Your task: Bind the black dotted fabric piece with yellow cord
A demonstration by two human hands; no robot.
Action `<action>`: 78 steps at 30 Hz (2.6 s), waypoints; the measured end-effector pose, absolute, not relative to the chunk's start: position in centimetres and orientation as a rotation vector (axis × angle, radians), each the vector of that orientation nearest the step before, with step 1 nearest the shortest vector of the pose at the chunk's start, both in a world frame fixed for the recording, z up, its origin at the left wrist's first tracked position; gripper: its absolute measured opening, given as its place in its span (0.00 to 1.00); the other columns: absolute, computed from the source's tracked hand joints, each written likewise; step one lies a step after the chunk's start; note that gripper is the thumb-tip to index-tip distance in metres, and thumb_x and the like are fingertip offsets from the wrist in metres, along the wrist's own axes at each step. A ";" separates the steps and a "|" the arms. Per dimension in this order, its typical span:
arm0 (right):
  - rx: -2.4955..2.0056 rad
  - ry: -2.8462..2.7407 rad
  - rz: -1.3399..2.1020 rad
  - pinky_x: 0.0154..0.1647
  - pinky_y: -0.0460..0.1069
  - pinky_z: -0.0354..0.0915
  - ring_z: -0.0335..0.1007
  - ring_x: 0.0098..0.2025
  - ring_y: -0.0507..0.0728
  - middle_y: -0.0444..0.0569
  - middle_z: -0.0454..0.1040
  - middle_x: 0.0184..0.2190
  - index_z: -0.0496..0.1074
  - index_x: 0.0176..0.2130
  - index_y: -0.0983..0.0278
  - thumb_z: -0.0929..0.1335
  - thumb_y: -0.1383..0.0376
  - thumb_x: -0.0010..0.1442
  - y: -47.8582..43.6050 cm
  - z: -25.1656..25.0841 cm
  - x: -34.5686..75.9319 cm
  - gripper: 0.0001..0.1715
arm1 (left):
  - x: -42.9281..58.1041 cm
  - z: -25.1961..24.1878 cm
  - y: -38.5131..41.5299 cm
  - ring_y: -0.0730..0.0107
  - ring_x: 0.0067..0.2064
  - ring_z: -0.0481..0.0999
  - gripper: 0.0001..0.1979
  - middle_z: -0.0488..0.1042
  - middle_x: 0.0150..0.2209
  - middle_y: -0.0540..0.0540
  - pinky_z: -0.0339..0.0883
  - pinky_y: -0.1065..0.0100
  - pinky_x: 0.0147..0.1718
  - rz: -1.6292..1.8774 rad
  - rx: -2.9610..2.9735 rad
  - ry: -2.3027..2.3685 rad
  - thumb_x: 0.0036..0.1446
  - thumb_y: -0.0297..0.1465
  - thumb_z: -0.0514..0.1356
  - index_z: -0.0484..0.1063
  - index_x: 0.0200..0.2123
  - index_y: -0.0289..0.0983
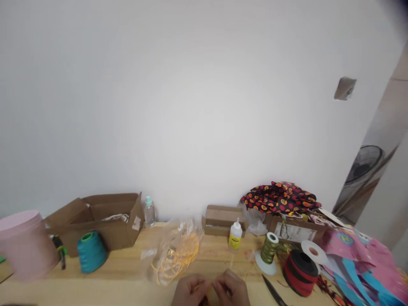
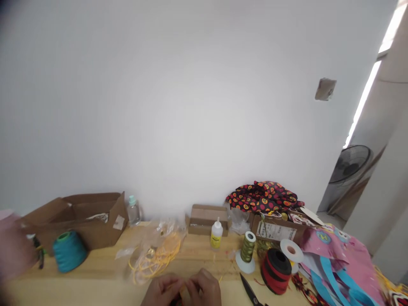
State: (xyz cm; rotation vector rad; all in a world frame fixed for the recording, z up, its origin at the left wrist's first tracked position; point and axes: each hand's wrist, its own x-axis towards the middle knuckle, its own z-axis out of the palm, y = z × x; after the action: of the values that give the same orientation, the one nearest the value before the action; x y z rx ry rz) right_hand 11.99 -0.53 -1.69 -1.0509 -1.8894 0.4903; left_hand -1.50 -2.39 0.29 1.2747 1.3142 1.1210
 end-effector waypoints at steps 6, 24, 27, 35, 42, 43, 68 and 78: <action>-1.160 -1.685 0.692 0.21 0.43 0.54 0.59 0.21 0.50 0.44 0.64 0.17 0.67 0.19 0.66 0.61 0.64 0.52 -1.6 -0.3 11.3 0.14 | -1.8 1.8 -3.0 0.75 0.22 0.65 0.16 0.67 0.15 0.52 0.59 0.75 0.23 1.110 1.225 1.282 0.43 0.40 0.56 0.72 0.20 0.31; -1.169 -1.602 0.773 0.21 0.43 0.51 0.55 0.20 0.49 0.42 0.59 0.15 0.64 0.16 0.67 0.61 0.65 0.51 -0.8 -0.9 11.9 0.15 | -0.7 1.8 -2.9 0.72 0.25 0.67 0.11 0.72 0.20 0.49 0.60 0.74 0.26 1.074 1.311 1.283 0.41 0.36 0.58 0.73 0.22 0.33; -1.204 -1.541 0.820 0.21 0.42 0.51 0.54 0.21 0.48 0.41 0.58 0.15 0.63 0.16 0.67 0.61 0.64 0.50 -0.7 -0.8 12.0 0.15 | -0.2 1.6 -2.7 0.74 0.22 0.65 0.11 0.70 0.17 0.51 0.59 0.75 0.23 1.059 1.283 1.304 0.41 0.35 0.57 0.73 0.22 0.33; -1.187 -1.543 0.840 0.20 0.42 0.50 0.51 0.20 0.47 0.40 0.56 0.15 0.63 0.16 0.68 0.62 0.62 0.50 -0.9 -0.1 11.8 0.16 | -1.1 1.9 -3.2 0.68 0.29 0.70 0.12 0.74 0.23 0.47 0.62 0.72 0.30 0.969 1.306 1.202 0.42 0.35 0.57 0.74 0.27 0.33; -1.150 -1.646 0.772 0.19 0.42 0.48 0.50 0.19 0.46 0.39 0.55 0.14 0.64 0.16 0.68 0.62 0.61 0.50 -0.9 -0.3 11.7 0.17 | -1.6 2.0 -3.8 0.67 0.29 0.70 0.13 0.74 0.23 0.47 0.62 0.73 0.29 0.925 1.371 1.210 0.43 0.37 0.56 0.75 0.25 0.33; -1.145 -1.676 0.739 0.19 0.42 0.47 0.49 0.19 0.46 0.39 0.54 0.14 0.64 0.15 0.68 0.63 0.61 0.50 -1.0 -0.2 11.7 0.17 | -1.6 2.1 -3.9 0.68 0.27 0.70 0.13 0.74 0.22 0.47 0.62 0.73 0.27 0.912 1.406 1.223 0.43 0.37 0.56 0.75 0.23 0.34; -1.069 -1.445 1.266 0.15 0.41 0.47 0.48 0.15 0.45 0.37 0.55 0.12 0.70 0.31 0.67 0.63 0.64 0.46 -1.7 1.8 12.1 0.11 | -0.4 2.2 -3.2 0.66 0.29 0.71 0.10 0.74 0.24 0.47 0.63 0.71 0.30 1.082 1.402 1.261 0.44 0.33 0.56 0.74 0.28 0.36; -1.106 -1.907 0.667 0.22 0.42 0.56 0.61 0.21 0.49 0.43 0.68 0.20 0.70 0.34 0.59 0.61 0.67 0.51 -2.4 2.8 12.1 0.11 | -1.3 1.9 -3.0 0.69 0.27 0.70 0.13 0.73 0.21 0.49 0.62 0.73 0.28 1.040 1.158 1.175 0.45 0.37 0.55 0.74 0.25 0.33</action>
State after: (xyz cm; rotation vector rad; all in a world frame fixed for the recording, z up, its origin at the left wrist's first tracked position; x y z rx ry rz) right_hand 12.08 -2.40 2.78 -1.1059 -1.9073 0.6672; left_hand -1.25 -3.00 1.87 1.1580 1.1748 1.0399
